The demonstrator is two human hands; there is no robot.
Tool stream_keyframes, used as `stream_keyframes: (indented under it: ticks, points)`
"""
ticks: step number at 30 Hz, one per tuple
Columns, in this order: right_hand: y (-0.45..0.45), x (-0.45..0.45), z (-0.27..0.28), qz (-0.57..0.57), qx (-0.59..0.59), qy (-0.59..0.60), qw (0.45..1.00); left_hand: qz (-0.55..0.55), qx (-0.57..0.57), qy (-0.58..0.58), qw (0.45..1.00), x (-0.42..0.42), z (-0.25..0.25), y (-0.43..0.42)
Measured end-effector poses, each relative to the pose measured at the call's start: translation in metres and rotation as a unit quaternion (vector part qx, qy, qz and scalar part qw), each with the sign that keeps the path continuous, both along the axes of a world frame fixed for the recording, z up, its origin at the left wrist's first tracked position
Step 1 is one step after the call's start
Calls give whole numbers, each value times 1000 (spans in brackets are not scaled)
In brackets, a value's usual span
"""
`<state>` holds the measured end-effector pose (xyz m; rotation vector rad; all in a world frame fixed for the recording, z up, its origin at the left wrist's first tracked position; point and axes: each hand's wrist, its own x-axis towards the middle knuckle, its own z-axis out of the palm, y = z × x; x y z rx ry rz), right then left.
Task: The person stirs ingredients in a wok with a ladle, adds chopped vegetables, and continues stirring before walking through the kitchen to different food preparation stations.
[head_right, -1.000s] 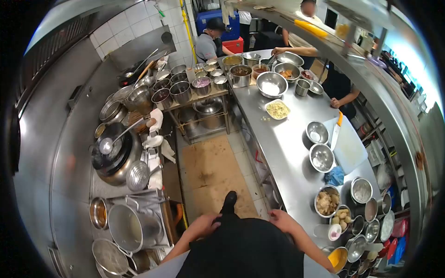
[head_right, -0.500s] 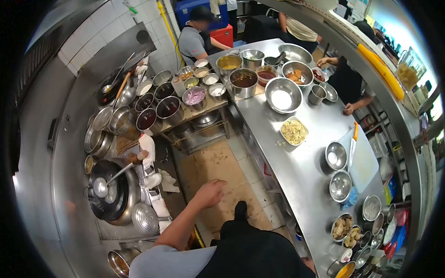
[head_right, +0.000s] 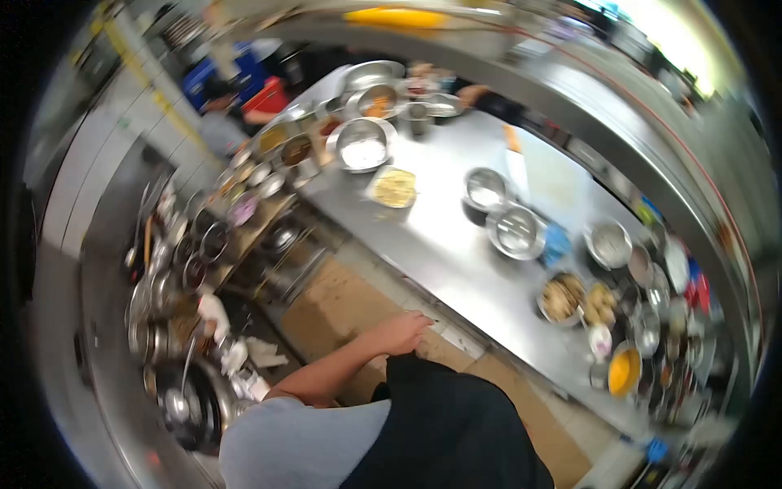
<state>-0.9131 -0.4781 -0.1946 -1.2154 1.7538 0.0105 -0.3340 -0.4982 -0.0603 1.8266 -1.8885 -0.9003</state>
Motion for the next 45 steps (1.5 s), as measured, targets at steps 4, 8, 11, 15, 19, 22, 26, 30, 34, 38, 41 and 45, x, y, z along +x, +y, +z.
stream_keyframes:
  ticks: [4, 8, 11, 15, 19, 22, 26, 30, 34, 38, 41, 45]
  points:
    - [84, -68, -33, -96, -69, -24, 993, -151, -24, -54, 987, -117, 24, -47]
    - [150, -139, -46, -97, -5, 87, 991, -311, -34, -42, 949, -270, 43, -77]
    - [157, -179, 20, -165, -93, 44, 981, -446, -19, -32, 894, -400, 43, -83]
    - [154, -200, 239, -201, -548, 40, 811, -592, 8, 13, 806, -532, 57, -66]
    - [175, -256, 362, -112, -738, 15, 666, -706, -4, -14, 708, -646, 63, -67]
    - [183, -301, 383, -66, -798, 34, 598, -730, -7, -52, 681, -711, 55, -81]
    - [177, -375, 380, -27, -816, 81, 572, -721, -9, -73, 689, -798, 45, -94]
    - [173, -469, 385, 50, -810, 120, 572, -719, 33, -84, 689, -901, 16, -109]
    - [176, -563, 412, 38, -796, 163, 582, -745, 26, -66, 663, -1033, -2, -109]
    - [182, -640, 409, 12, -805, 193, 561, -780, -19, -89, 620, -1183, 23, -86]
    - [189, -733, 380, 31, -779, 290, 556, -843, -83, -51, 528, -1291, 40, -57]
    - [306, -933, 256, -168, -94, 510, 838, -873, -89, 4, 480, -1408, 73, -22]
